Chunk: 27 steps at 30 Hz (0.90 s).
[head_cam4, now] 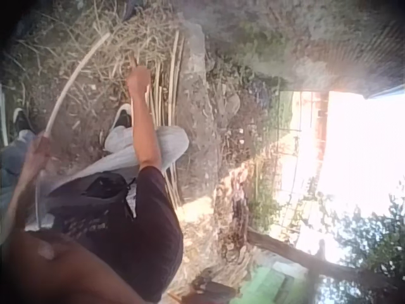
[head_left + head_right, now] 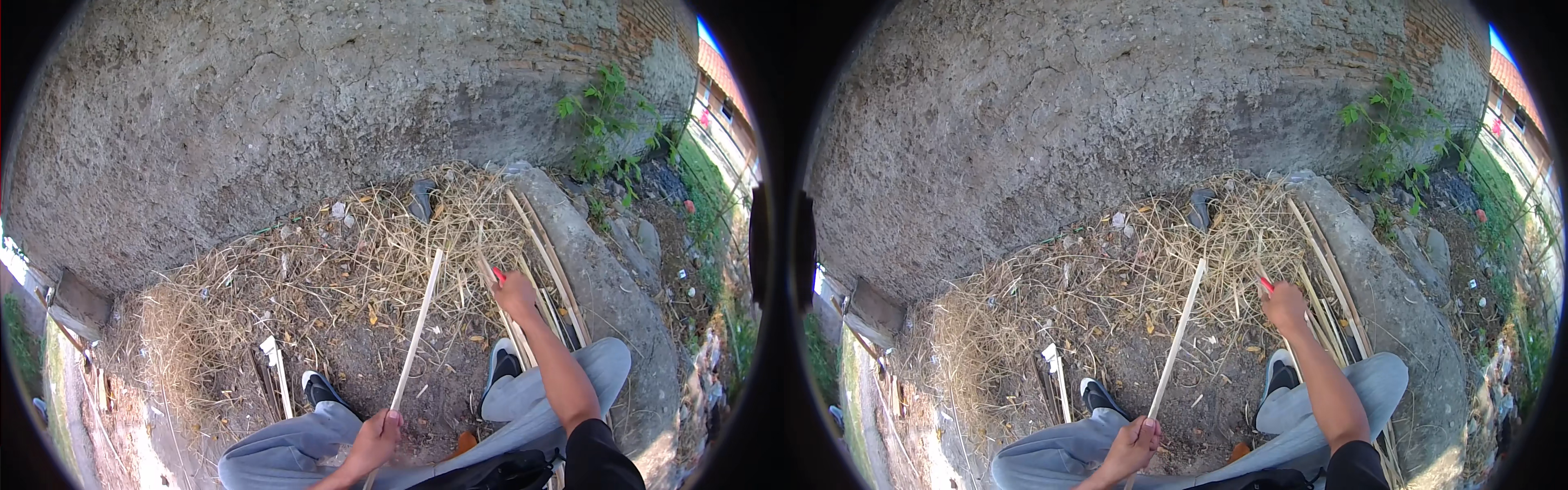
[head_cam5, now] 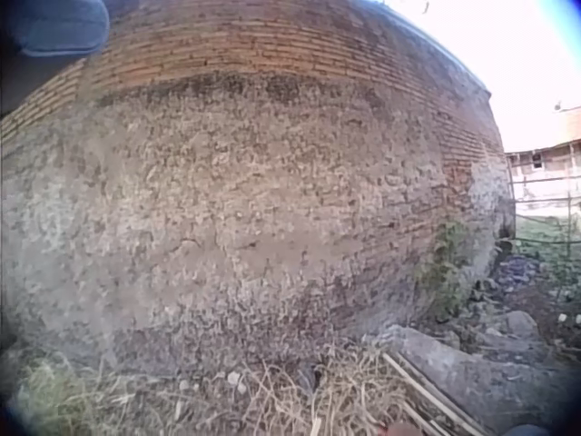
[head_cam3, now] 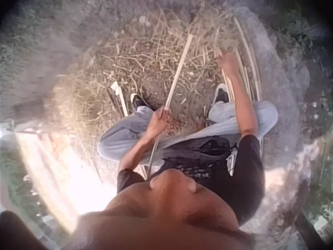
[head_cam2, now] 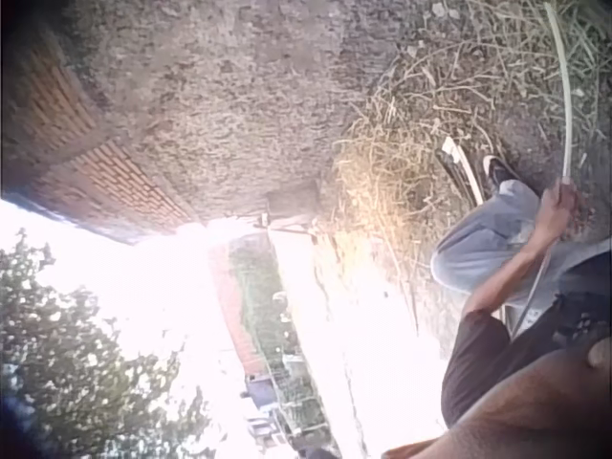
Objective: The person holds a wooden stick and shaves down its length using a utility knife.
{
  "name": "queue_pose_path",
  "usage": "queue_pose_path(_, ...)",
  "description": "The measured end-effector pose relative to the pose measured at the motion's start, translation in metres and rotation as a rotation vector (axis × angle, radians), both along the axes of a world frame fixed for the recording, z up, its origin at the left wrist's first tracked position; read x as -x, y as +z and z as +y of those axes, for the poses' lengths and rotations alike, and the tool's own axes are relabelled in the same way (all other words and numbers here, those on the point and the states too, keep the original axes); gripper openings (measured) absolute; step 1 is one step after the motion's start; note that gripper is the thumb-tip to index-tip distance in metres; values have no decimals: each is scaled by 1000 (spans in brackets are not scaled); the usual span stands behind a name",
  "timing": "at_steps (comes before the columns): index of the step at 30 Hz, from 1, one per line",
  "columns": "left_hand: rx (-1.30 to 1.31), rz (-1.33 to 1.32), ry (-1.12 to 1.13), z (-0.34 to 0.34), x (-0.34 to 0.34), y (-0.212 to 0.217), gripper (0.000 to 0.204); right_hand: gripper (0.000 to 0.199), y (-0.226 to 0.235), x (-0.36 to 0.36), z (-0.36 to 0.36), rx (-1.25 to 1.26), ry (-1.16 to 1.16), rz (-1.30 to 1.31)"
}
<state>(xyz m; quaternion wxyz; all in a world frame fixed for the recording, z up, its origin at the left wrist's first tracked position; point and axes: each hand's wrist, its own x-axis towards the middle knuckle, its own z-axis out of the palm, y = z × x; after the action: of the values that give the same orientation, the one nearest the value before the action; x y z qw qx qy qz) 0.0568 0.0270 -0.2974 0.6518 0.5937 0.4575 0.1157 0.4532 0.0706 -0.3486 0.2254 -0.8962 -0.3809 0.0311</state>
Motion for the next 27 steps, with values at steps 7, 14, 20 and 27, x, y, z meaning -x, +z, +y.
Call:
queue_pose_path(7,124,-141,73,29,-4,13,31,28,70,126,-2,-42,524,285)
queue_pose_path(14,297,-260,155,38,-21,23,34,18,55,173,-23,179,682,98)
queue_pose_path(20,267,-274,174,41,-29,15,34,19,66,179,-22,193,694,90)
queue_pose_path(27,150,-243,160,39,-39,8,30,20,65,184,-23,187,771,-44)
